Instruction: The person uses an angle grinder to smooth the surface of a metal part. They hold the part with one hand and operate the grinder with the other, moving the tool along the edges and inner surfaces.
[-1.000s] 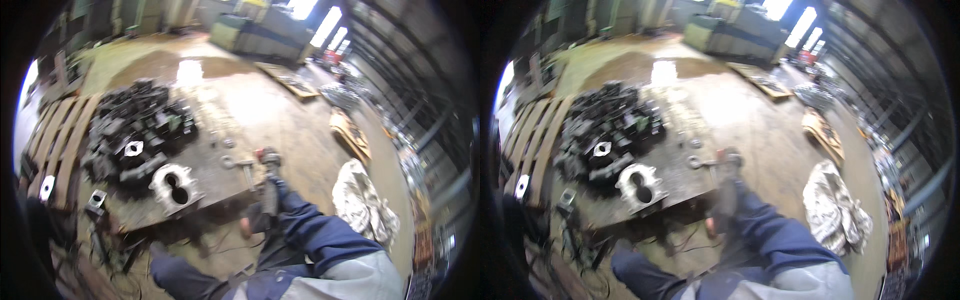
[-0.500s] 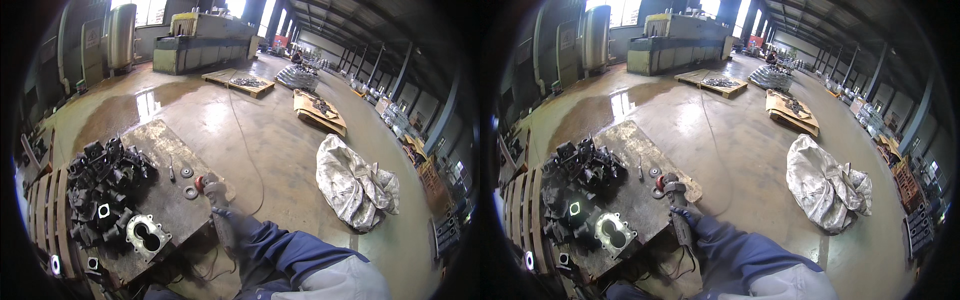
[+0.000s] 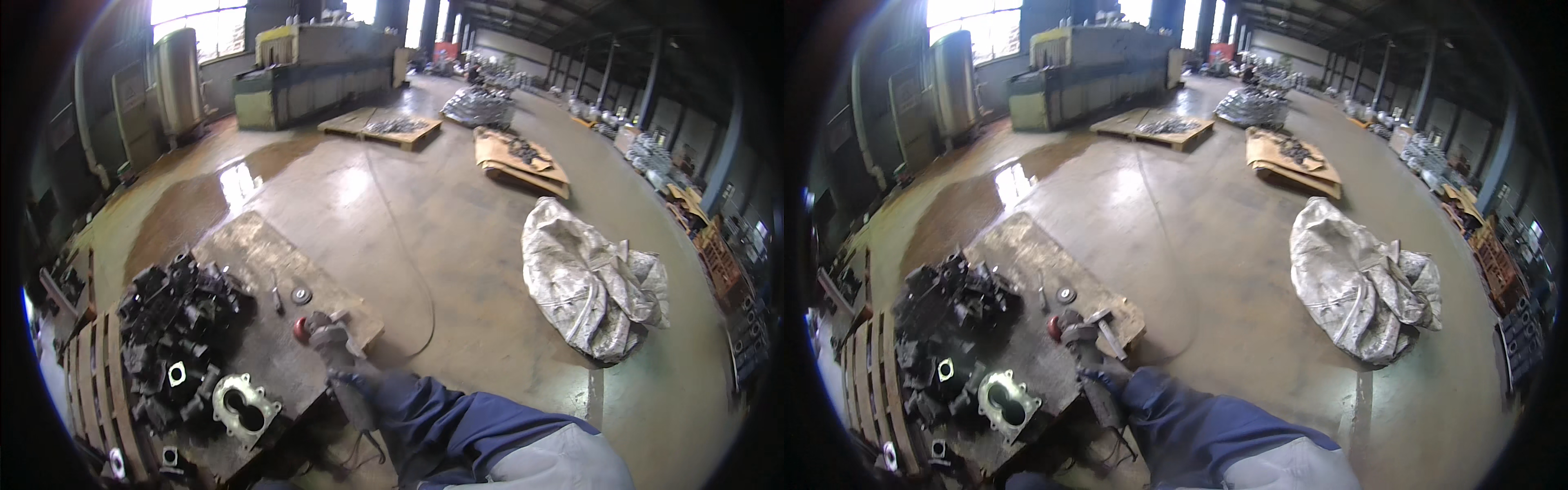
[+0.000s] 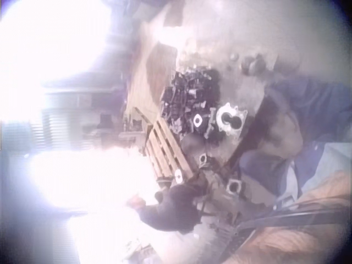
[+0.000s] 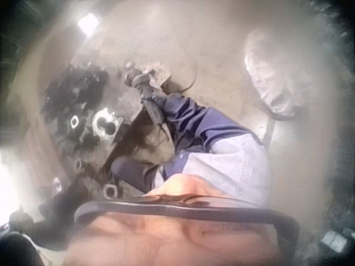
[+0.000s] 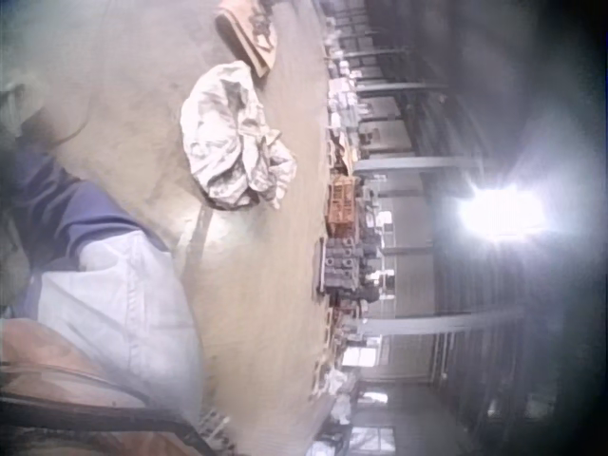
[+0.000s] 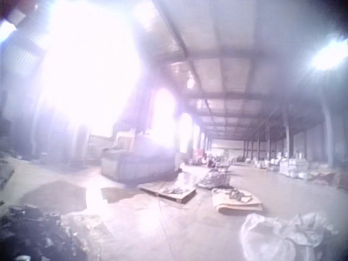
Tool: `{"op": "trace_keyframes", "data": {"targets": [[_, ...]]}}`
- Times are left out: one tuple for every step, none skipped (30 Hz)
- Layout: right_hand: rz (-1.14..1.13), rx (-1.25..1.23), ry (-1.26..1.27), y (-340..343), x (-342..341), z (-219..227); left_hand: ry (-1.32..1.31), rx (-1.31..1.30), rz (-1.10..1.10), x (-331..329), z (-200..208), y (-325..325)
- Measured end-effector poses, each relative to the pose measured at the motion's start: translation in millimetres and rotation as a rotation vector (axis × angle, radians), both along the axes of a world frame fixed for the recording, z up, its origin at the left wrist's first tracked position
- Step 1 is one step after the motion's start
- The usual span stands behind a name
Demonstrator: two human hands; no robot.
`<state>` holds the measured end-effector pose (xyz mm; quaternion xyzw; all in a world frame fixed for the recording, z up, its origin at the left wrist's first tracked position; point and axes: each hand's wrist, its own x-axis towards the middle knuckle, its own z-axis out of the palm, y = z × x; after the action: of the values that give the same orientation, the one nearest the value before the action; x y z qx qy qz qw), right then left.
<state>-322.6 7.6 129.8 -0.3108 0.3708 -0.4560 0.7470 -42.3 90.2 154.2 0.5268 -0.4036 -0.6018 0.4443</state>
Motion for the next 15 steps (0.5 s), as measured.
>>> {"op": "trace_keyframes", "data": {"targets": [[0.016, -0.009, -0.02, -3.5, -2.0, -6.6, 0.024, -0.011, 0.056, 17.9, 5.0, 4.6], [0.038, -0.02, -0.051, -8.1, 0.7, -14.3, 0.056, -0.037, 0.106, 37.9, 9.2, 9.1], [0.05, -0.045, -0.092, -11.7, -1.0, -19.9, 0.084, -0.065, 0.156, 59.8, 14.7, 17.1], [0.074, -0.056, -0.144, -15.9, 5.3, -26.7, 0.126, -0.105, 0.199, 82.8, 19.3, 25.5], [0.084, -0.067, -0.199, -20.0, 9.2, -30.8, 0.164, -0.144, 0.231, 105.5, 24.5, 35.5], [0.08, -0.088, -0.245, -25.7, 13.5, -32.9, 0.217, -0.188, 0.247, 128.7, 27.1, 45.6], [0.064, -0.074, -0.274, -34.8, 23.3, -32.0, 0.288, -0.234, 0.247, 146.8, 32.2, 50.2], [0.021, -0.004, -0.254, -46.3, 38.4, -29.5, 0.378, -0.285, 0.221, 162.6, 36.8, 52.1], [-0.002, 0.043, -0.25, -58.4, 53.6, -24.2, 0.468, -0.327, 0.168, 176.9, 38.6, 50.1], [0.041, -0.065, -0.261, -70.9, 71.7, -17.0, 0.547, -0.365, 0.112, 187.1, 37.1, 43.0], [0.015, -0.066, -0.265, -79.1, 85.3, -9.6, 0.606, -0.392, 0.067, 191.9, 33.8, 32.2], [0.022, -0.116, -0.318, -85.0, 98.5, -4.9, 0.643, -0.406, 0.048, 195.2, 26.7, 20.4], [0.006, -0.064, -0.264, -81.2, 94.5, 4.6, 0.653, -0.402, 0.081, 183.9, 28.4, 9.5], [0.028, -0.06, -0.25, -85.9, 96.3, 5.5, 0.656, -0.382, 0.178, 180.7, 17.6, -5.6], [0.049, -0.049, -0.23, -95.3, 99.4, 4.1, 0.636, -0.345, 0.301, 179.4, 5.3, -18.6]]}}
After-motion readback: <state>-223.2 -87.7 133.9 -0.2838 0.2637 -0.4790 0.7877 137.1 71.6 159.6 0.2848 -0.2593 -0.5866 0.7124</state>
